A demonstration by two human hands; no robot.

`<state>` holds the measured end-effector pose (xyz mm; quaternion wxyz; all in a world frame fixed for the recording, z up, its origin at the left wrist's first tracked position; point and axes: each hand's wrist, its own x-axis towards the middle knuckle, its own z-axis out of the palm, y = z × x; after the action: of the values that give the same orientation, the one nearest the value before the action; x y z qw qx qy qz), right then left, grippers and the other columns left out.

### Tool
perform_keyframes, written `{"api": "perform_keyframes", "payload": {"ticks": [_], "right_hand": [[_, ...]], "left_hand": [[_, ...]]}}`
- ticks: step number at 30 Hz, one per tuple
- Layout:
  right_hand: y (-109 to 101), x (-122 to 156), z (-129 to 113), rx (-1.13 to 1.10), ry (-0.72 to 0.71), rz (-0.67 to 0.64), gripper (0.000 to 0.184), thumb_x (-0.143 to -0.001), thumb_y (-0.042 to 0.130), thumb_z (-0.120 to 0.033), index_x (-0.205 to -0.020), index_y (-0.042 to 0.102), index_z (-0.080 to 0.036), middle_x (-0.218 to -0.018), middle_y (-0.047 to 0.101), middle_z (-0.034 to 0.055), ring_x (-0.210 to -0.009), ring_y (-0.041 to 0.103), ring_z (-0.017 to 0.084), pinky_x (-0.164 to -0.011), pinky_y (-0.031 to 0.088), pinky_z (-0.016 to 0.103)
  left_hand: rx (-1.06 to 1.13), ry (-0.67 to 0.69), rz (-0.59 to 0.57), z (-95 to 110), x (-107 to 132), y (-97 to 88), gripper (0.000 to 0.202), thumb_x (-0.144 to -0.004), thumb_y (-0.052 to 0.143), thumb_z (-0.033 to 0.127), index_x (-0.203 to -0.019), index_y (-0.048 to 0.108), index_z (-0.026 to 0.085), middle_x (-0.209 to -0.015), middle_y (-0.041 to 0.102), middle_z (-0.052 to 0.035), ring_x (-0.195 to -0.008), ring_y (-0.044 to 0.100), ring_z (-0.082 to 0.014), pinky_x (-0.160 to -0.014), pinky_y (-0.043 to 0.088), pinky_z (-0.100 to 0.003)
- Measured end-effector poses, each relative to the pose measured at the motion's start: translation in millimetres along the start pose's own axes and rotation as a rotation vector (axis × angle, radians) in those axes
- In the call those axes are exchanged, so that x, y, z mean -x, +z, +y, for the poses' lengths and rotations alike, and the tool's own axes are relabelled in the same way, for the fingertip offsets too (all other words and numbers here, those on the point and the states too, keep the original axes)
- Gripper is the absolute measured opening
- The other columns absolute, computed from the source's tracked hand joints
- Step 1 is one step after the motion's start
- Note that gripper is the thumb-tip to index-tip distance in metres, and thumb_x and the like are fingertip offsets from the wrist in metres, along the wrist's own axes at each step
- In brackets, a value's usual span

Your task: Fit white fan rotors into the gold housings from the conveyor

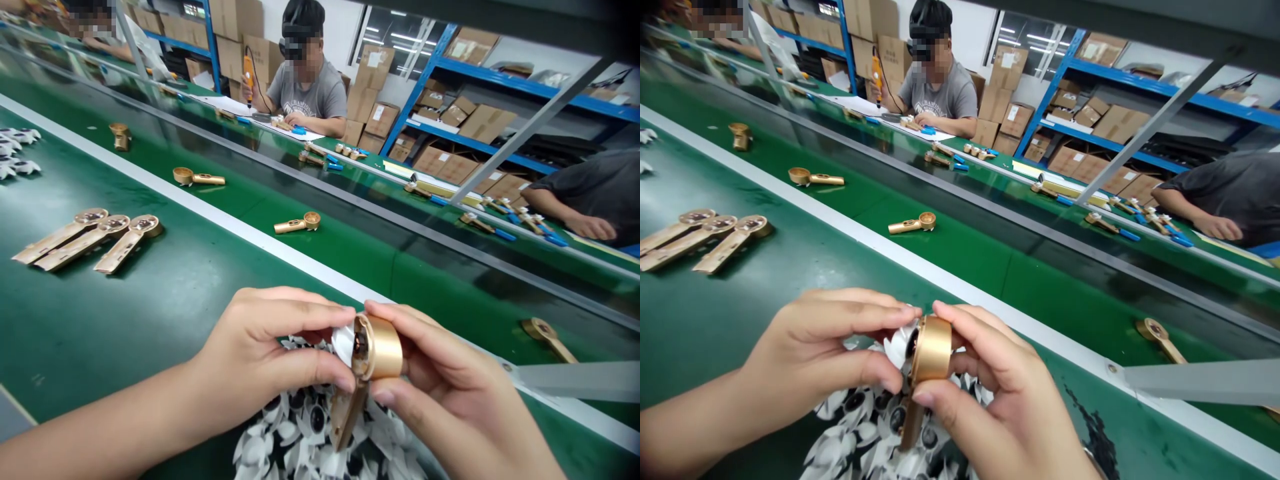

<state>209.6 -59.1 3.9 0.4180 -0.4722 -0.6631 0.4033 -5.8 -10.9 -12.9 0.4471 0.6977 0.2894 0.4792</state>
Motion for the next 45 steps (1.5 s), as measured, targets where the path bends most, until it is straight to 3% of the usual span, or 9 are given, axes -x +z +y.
{"api": "perform_keyframes", "payload": {"ticks": [4,7,13,16,20,25,31,37,45], "right_hand": [[2,-2,0,0.416,-0.213,0.07,0.049,-0.086,0.075,-0.025,-0.132,0.063,-0.035,-0.125,0.069,0.0055,-0.107,0.072,0.023,-0.08,0.065,0.026],[11,4,2,0.655,-0.296,0.153,0.053,-0.088,0.07,-0.023,-0.139,0.056,-0.029,-0.122,0.069,0.0093,-0.102,0.072,0.025,-0.081,0.065,0.032],[20,7,-7,0.513,-0.181,0.184,0.04,-0.089,0.069,-0.029,-0.129,0.063,-0.026,-0.114,0.073,0.0093,-0.088,0.075,0.023,-0.069,0.065,0.029],[-3,-13,-3,0.395,-0.025,0.238,0.037,-0.093,0.063,-0.039,-0.126,0.066,-0.022,-0.106,0.076,0.008,-0.081,0.075,0.02,-0.066,0.063,0.029],[-62,-66,39,0.897,0.248,0.293,0.047,-0.093,0.063,-0.043,-0.13,0.064,-0.015,-0.104,0.074,0.012,-0.091,0.071,0.027,-0.084,0.057,0.043],[-108,-107,102,0.991,0.369,0.175,0.027,-0.095,0.065,-0.034,-0.117,0.066,-0.017,-0.12,0.067,0.009,-0.103,0.067,0.022,-0.09,0.055,0.043],[-114,-8,85,1.011,0.277,0.167,0.03,-0.095,0.062,-0.029,-0.122,0.063,-0.015,-0.121,0.065,0.0122,-0.113,0.062,0.026,-0.1,0.049,0.044],[-93,130,63,0.882,0.336,0.084,0.02,-0.099,0.052,-0.031,-0.09,0.068,-0.022,-0.079,0.07,0.0018,-0.063,0.065,0.015,-0.056,0.053,0.025],[-67,177,83,0.838,0.272,0.144,0.02,-0.102,0.049,-0.025,-0.102,0.068,-0.022,-0.104,0.067,0.0077,-0.095,0.068,0.019,-0.085,0.054,0.03]], "left_hand": [[-0.109,-0.027,-0.044,-4,5,4.6,0.036,-0.086,0.074,0.021,-0.122,0.073,0.029,-0.091,0.081,-0.0008,-0.078,0.075,-0.0152,-0.073,0.058,-0.021],[-0.105,-0.034,-0.088,-6,17,11.8,0.048,-0.098,0.053,0.019,-0.146,0.052,0.026,-0.104,0.079,-0.0049,-0.099,0.074,-0.0207,-0.088,0.058,-0.03],[-0.008,0.091,-0.156,-2,31,21.4,0.066,-0.097,0.055,0.028,-0.157,0.03,0.035,-0.156,0.047,-0.0038,-0.142,0.047,-0.0274,-0.119,0.039,-0.04],[-0.131,-0.037,-0.113,-2,13,5.0,0.066,-0.096,0.057,0.039,-0.157,0.031,0.033,-0.161,0.039,-0.0024,-0.147,0.039,-0.0286,-0.123,0.032,-0.043],[-0.423,-0.22,-0.043,-12,-21,-32.4,0.043,-0.092,0.06,0.032,-0.135,0.062,0.026,-0.148,0.056,-0.0061,-0.137,0.049,-0.0312,-0.109,0.049,-0.041],[-0.49,-0.283,-0.502,-31,-32,-48.2,0.042,-0.083,0.059,0.018,-0.119,0.074,0.032,-0.133,0.067,-0.0018,-0.12,0.063,-0.0277,-0.097,0.052,-0.033],[-0.707,-0.317,-0.583,-55,-28,-41.8,0.041,-0.079,0.067,0.031,-0.119,0.074,0.031,-0.119,0.074,-0.0024,-0.102,0.069,-0.0283,-0.081,0.052,-0.027],[-0.919,-0.387,-0.512,-63,-28,-46.3,0.051,-0.079,0.063,0.031,-0.129,0.066,0.023,-0.132,0.067,-0.0084,-0.106,0.066,-0.0383,-0.087,0.049,-0.042],[-1.035,-0.35,-0.448,-67,-29,-44.2,0.033,-0.082,0.06,0.04,-0.103,0.075,0.019,-0.1,0.075,-0.0078,-0.085,0.069,-0.0321,-0.075,0.046,-0.039]]}}
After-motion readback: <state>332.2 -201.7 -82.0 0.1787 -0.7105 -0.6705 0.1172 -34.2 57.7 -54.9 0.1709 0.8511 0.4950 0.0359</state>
